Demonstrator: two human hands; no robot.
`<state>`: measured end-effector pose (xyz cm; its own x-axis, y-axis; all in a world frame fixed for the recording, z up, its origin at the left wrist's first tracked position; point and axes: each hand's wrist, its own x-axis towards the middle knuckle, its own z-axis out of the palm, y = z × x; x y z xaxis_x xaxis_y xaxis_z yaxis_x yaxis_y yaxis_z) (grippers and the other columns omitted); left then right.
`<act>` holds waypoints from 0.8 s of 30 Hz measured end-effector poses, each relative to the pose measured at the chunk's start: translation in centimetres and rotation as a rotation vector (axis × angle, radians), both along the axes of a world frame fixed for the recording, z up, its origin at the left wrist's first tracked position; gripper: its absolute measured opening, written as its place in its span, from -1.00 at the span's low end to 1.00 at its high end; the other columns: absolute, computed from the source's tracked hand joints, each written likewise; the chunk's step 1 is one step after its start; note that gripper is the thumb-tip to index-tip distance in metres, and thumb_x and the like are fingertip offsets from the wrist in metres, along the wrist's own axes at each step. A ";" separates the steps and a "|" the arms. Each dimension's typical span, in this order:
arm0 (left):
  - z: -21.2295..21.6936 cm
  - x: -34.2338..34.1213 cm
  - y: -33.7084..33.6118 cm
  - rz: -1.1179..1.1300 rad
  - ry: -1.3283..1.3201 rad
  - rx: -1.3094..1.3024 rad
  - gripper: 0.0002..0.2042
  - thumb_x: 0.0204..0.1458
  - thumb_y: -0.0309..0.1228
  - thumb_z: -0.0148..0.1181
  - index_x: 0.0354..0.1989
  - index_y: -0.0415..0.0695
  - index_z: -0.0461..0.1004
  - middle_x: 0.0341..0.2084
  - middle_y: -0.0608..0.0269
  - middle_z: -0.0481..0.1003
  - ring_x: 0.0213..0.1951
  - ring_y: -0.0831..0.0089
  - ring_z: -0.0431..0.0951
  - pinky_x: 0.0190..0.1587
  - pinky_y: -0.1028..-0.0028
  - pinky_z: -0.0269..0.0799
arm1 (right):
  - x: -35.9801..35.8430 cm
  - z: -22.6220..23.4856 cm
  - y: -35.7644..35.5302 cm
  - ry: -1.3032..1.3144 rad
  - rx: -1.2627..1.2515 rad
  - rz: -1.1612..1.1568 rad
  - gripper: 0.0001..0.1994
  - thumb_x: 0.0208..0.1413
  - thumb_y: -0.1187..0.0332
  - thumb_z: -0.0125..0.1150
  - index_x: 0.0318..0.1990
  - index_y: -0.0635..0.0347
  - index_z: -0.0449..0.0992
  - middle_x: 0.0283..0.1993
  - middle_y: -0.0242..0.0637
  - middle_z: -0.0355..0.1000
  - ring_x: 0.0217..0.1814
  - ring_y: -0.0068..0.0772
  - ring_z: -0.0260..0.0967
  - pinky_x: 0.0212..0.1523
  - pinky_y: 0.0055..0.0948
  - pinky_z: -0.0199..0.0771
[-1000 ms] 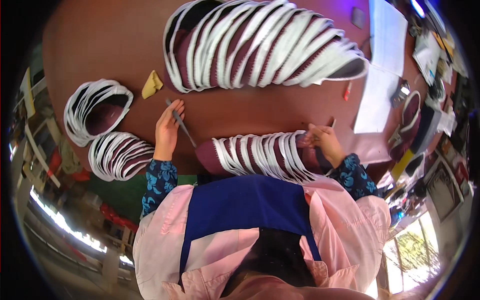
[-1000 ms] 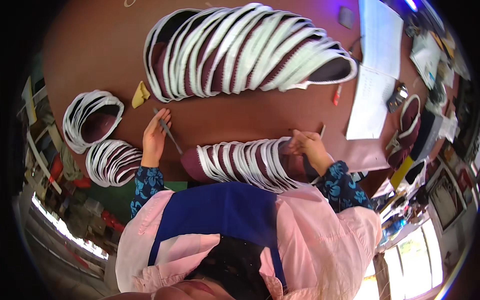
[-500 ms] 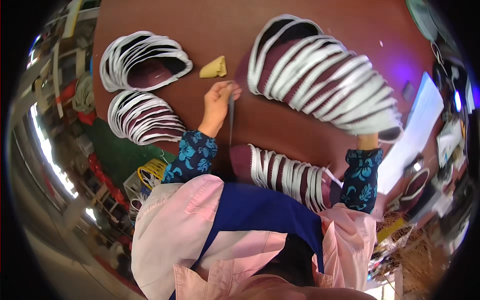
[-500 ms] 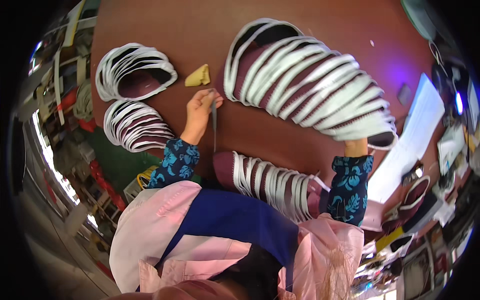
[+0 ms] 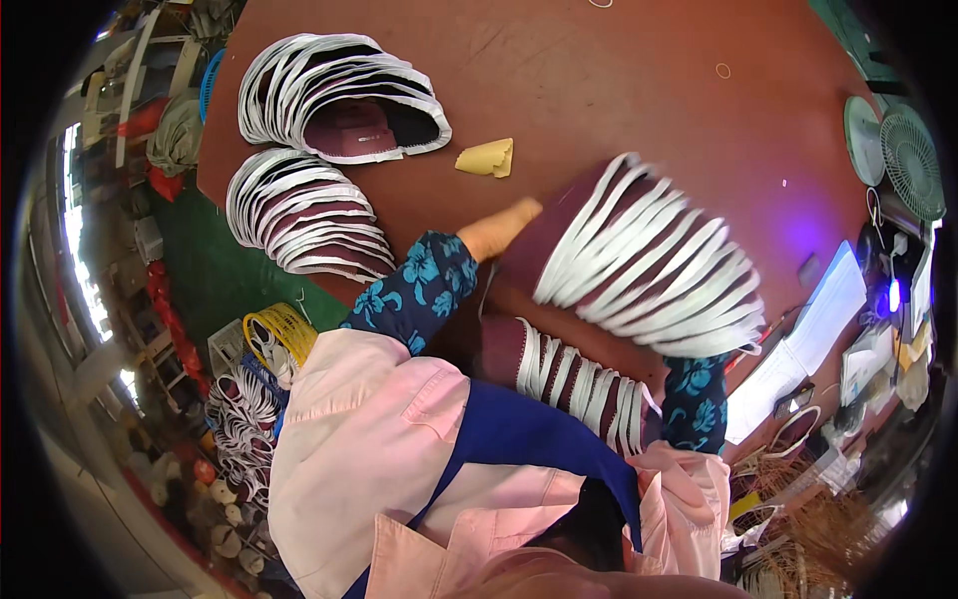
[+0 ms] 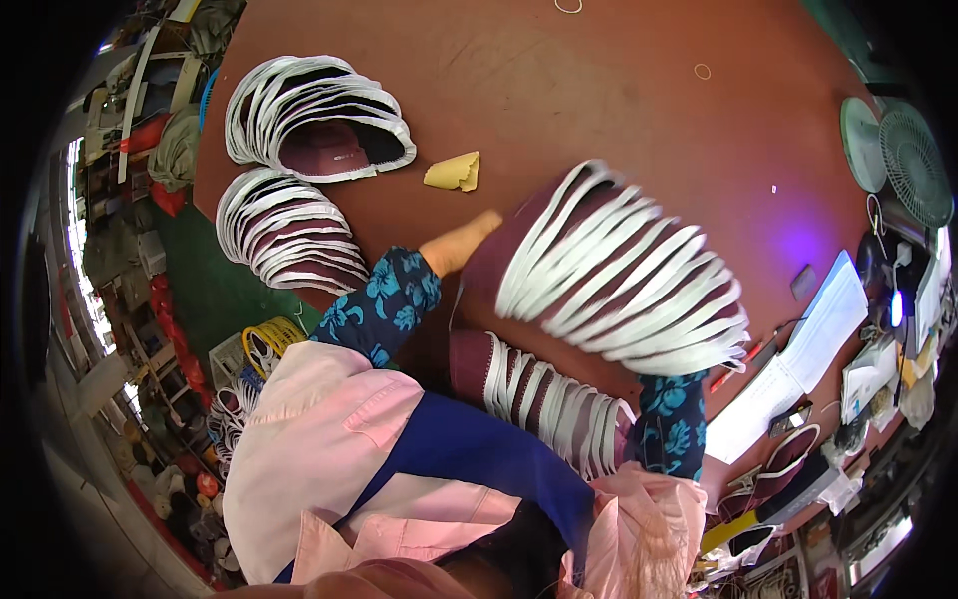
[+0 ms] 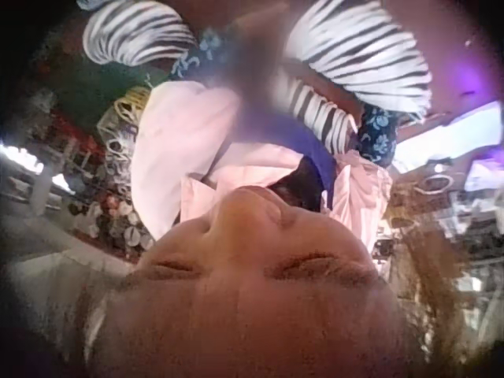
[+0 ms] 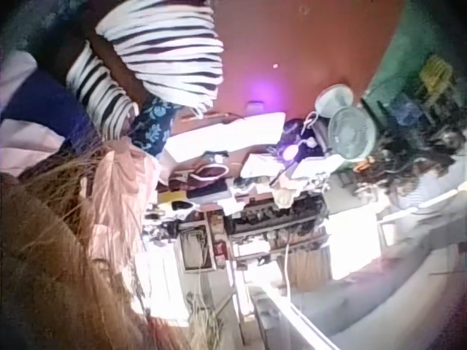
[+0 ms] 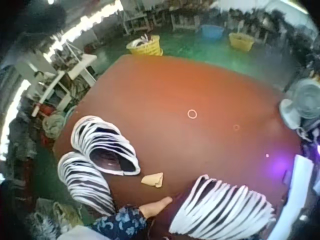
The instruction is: The worker is assembling, checking, and stacking shoe uppers and components on a factory production floor.
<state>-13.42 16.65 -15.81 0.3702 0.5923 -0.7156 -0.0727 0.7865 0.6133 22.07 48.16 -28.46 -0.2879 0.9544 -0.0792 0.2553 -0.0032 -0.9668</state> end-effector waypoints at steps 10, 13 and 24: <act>4.8 3.2 -7.9 0.488 0.075 0.201 -0.65 0.26 -0.40 0.07 0.18 -0.27 0.45 0.06 0.17 0.53 0.13 0.36 0.46 0.21 0.40 0.34 | -12.0 4.6 -15.3 0.047 -0.074 0.251 -0.63 0.24 0.35 0.13 0.16 0.30 0.48 0.06 -0.07 0.55 0.18 -0.06 0.45 0.27 -0.29 0.31; 3.5 2.7 -8.6 0.517 0.043 0.145 -0.66 0.26 -0.41 0.07 0.16 -0.27 0.46 0.05 0.18 0.54 0.11 0.37 0.48 0.19 0.40 0.35 | -11.6 5.5 -17.9 0.043 -0.092 0.298 -0.63 0.23 0.35 0.13 0.16 0.30 0.48 0.06 -0.07 0.55 0.18 -0.07 0.45 0.27 -0.29 0.31; 0.4 -0.1 -10.8 0.562 -0.108 -0.016 -0.69 0.26 -0.42 0.08 0.11 -0.26 0.51 0.00 0.20 0.57 0.04 0.37 0.54 0.14 0.42 0.41 | -10.8 7.6 -21.8 0.009 -0.113 0.416 -0.62 0.23 0.35 0.14 0.16 0.30 0.47 0.06 -0.07 0.55 0.17 -0.07 0.45 0.26 -0.28 0.32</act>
